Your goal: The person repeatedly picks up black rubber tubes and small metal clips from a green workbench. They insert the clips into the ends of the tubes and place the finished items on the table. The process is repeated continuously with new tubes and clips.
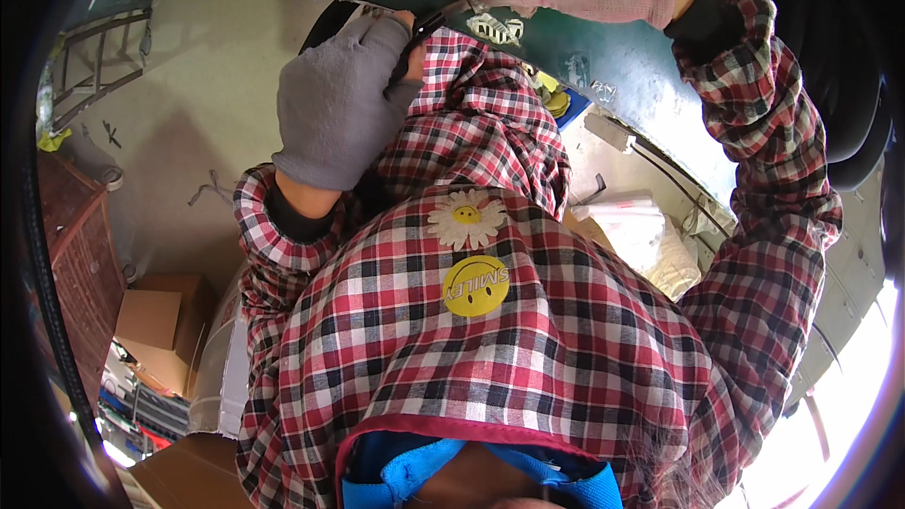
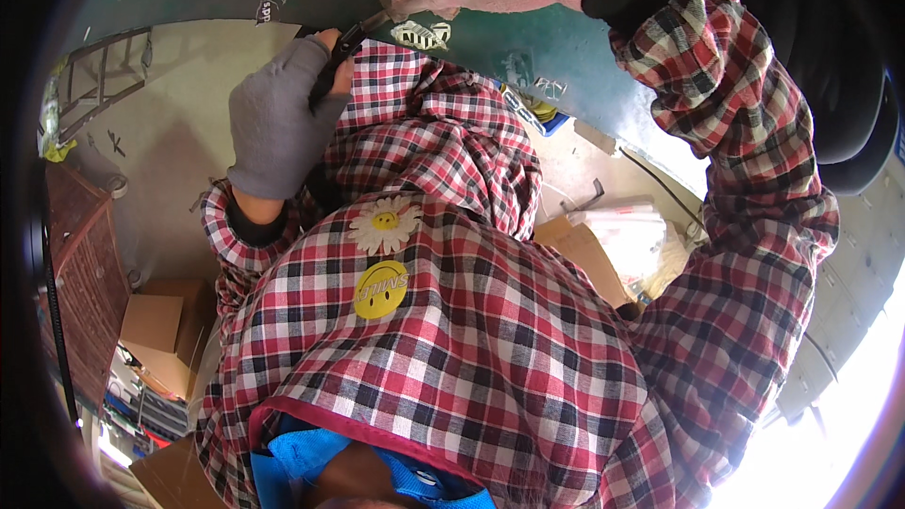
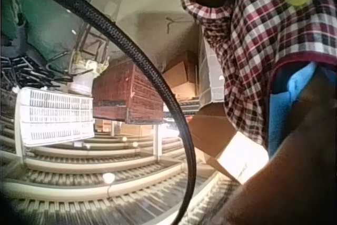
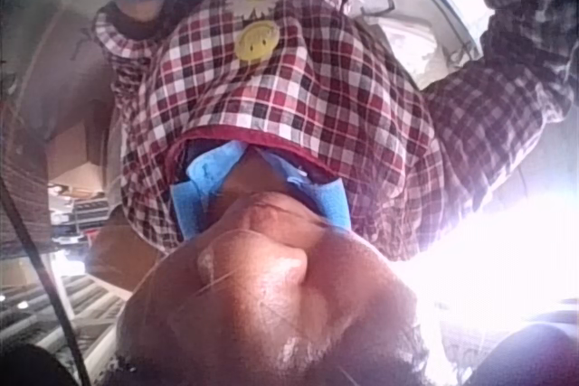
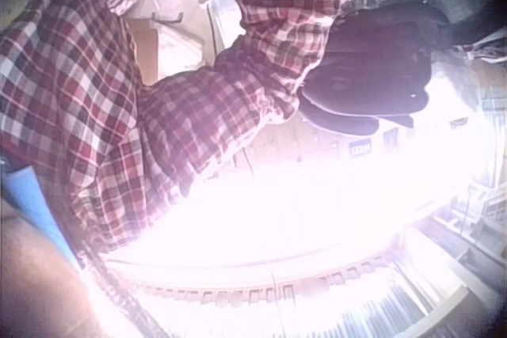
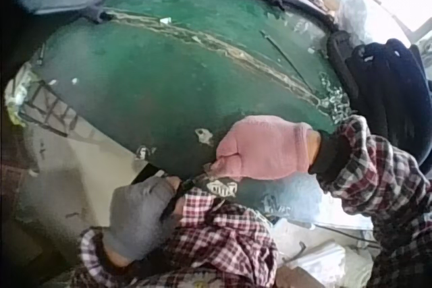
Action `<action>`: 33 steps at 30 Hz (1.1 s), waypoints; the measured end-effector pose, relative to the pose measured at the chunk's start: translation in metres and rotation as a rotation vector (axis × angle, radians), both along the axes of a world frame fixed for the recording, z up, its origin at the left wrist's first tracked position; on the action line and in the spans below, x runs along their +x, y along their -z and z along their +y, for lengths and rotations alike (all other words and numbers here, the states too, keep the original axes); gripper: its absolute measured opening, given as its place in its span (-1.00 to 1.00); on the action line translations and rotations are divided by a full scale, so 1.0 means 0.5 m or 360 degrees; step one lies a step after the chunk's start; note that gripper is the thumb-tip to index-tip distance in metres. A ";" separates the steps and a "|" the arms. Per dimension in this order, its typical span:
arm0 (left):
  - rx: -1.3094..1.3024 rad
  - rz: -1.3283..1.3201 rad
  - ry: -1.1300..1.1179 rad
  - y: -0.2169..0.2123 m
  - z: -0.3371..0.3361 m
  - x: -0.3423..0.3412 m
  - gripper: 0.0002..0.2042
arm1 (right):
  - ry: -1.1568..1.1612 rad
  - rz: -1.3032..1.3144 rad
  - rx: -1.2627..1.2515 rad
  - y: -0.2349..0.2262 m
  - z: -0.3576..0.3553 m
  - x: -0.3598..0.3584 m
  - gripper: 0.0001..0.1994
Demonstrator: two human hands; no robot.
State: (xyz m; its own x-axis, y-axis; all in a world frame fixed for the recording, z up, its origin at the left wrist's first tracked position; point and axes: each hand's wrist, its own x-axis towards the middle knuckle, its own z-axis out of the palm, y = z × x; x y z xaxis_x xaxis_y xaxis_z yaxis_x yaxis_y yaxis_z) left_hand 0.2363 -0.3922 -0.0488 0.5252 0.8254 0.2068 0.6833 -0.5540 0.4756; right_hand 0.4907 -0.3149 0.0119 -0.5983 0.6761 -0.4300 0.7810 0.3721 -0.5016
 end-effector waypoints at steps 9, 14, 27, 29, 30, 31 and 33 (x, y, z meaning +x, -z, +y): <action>0.0003 0.0002 0.0007 -0.005 0.006 -0.002 -0.73 | -0.0067 0.0000 0.0047 -0.018 0.002 -0.021 -0.60; -0.0008 0.0015 0.0012 -0.011 0.009 -0.002 -0.73 | -0.0077 0.0047 -0.0045 -0.017 0.013 -0.028 -0.64; -0.1082 -0.0672 -0.0120 -0.086 -0.009 -0.140 -0.36 | 0.0720 0.0025 0.0676 0.017 -0.008 0.125 -0.69; -0.0815 -0.0729 -0.0314 -0.090 -0.054 -0.252 -0.29 | 0.0918 -0.0108 0.0896 0.053 0.022 0.079 -0.75; -0.1153 -0.0719 -0.0583 -0.135 -0.076 -0.320 -0.28 | 0.0862 0.0110 0.1330 0.072 0.030 0.044 -0.72; -0.0912 -0.0715 -0.0279 -0.157 -0.070 -0.390 -0.36 | 0.0848 0.0284 0.1786 0.064 0.006 0.028 -0.65; -0.0465 -0.0378 -0.0071 -0.289 -0.071 -0.400 -0.63 | 0.0819 0.0709 0.1554 0.037 -0.069 -0.029 -0.56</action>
